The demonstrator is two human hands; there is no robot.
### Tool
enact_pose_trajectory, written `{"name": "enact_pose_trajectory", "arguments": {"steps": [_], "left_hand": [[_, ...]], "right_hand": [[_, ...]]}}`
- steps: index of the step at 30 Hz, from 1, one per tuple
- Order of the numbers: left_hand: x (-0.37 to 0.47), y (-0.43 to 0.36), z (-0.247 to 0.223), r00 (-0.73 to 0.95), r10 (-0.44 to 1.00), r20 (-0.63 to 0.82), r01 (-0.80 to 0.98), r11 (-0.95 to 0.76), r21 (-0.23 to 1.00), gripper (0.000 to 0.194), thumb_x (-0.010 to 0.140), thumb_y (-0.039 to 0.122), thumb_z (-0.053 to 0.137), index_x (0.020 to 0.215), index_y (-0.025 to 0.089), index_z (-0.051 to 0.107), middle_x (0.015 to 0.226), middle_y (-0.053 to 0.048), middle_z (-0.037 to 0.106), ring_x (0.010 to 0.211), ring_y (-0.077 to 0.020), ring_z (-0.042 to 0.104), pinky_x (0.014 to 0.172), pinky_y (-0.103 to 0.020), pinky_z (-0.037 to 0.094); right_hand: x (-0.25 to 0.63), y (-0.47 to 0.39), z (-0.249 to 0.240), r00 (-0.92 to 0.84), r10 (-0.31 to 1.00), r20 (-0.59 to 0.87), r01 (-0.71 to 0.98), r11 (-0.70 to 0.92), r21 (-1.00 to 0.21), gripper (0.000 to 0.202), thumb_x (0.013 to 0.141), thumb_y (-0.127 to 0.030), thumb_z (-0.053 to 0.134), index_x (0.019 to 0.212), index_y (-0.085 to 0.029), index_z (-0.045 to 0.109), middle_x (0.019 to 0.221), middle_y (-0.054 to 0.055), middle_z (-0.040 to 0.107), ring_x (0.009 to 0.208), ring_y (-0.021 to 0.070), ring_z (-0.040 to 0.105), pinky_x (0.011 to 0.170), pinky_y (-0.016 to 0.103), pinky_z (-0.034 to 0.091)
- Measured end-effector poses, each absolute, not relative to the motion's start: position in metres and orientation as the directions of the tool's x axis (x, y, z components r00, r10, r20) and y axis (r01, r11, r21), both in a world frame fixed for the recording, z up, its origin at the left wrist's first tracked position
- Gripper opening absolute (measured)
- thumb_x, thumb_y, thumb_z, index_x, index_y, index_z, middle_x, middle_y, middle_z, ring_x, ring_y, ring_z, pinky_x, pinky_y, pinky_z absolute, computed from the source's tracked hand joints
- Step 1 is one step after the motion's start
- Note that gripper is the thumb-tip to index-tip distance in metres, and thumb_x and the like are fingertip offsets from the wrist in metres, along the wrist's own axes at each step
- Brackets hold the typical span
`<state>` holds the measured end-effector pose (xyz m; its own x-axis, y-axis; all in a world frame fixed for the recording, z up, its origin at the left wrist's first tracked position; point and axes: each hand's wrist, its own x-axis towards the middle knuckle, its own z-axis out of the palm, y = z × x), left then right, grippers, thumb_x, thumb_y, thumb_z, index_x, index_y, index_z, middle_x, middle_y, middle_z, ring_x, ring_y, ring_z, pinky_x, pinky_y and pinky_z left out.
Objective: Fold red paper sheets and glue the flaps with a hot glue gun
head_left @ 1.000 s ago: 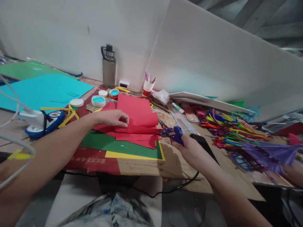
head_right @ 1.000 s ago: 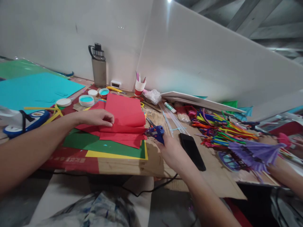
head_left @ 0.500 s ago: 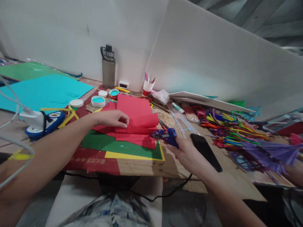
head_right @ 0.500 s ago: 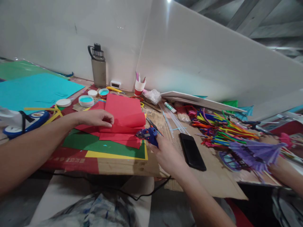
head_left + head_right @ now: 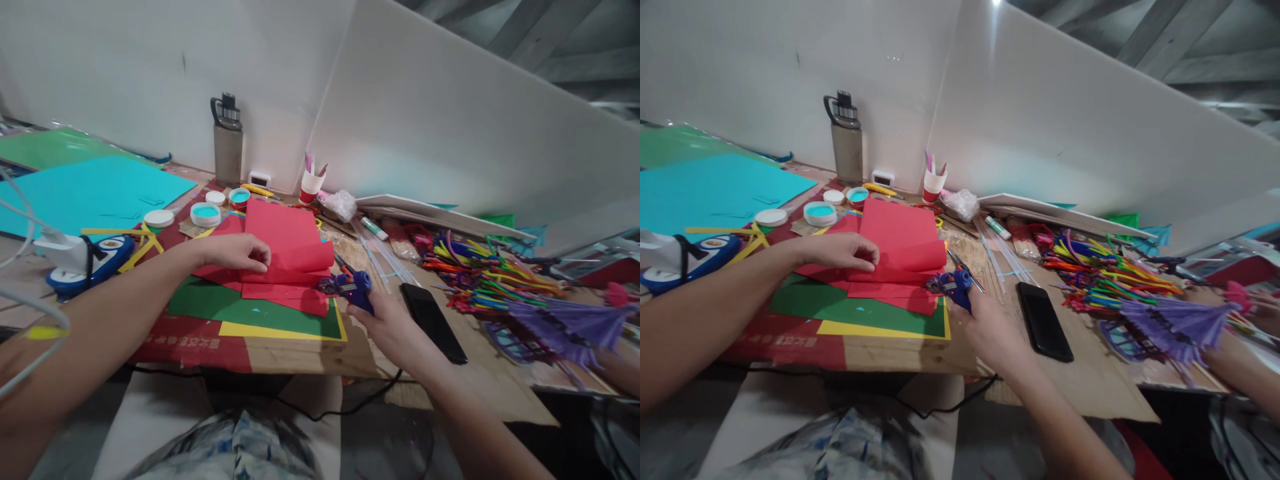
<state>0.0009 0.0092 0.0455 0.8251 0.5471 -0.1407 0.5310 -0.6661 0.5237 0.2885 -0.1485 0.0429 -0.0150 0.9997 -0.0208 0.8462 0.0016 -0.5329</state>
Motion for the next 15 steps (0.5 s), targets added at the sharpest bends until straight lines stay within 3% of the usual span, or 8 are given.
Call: {"name": "enact_pose_trajectory", "arguments": {"steps": [3,6,10,15], "left_hand": [[0.001,0.008,0.047,0.821,0.549,-0.159,0.533,-0.635,0.559,0.028,0.080,0.042,0.054,0.086,0.016,0.064,0.080,0.000,0.065,0.068,-0.0118,0.054,0.060,-0.021,0.036],[0.001,0.008,0.046,0.812,0.560,-0.165,0.540,-0.614,0.576,0.037,0.082,0.050,0.051,0.086,0.017,0.066,0.080,-0.001,0.065,0.068,-0.0125,0.054,0.059,-0.022,0.036],[0.000,0.010,0.044,0.821,0.552,-0.147,0.521,-0.619,0.588,0.037,0.084,0.048,0.047,0.084,0.017,0.067,0.082,-0.001,0.066,0.072,-0.0132,0.056,0.062,-0.022,0.036],[0.000,0.011,0.041,0.826,0.541,-0.159,0.526,-0.636,0.565,0.025,0.079,0.040,0.056,0.084,0.017,0.064,0.078,0.000,0.065,0.067,-0.0121,0.054,0.058,-0.021,0.036]], "right_hand": [[0.292,-0.148,0.034,0.008,0.992,-0.126,0.718,-0.094,-0.690,0.027,0.084,-0.038,0.049,0.105,-0.020,0.052,0.075,0.000,0.060,0.062,0.0157,0.056,0.057,0.027,0.042],[0.296,-0.146,0.027,0.033,0.968,-0.250,0.609,-0.218,-0.763,0.023,0.083,-0.041,0.050,0.092,-0.020,0.051,0.061,-0.004,0.052,0.048,0.0123,0.050,0.047,0.025,0.039],[0.304,-0.146,0.026,0.004,0.958,-0.287,0.533,-0.245,-0.810,0.025,0.079,-0.045,0.054,0.080,-0.020,0.049,0.060,-0.005,0.050,0.047,0.0114,0.050,0.045,0.025,0.037],[0.311,-0.151,0.031,-0.029,0.941,-0.337,0.197,-0.325,-0.925,0.033,0.070,-0.046,0.068,0.079,-0.020,0.050,0.063,-0.005,0.052,0.049,0.0089,0.047,0.046,0.023,0.039]]}}
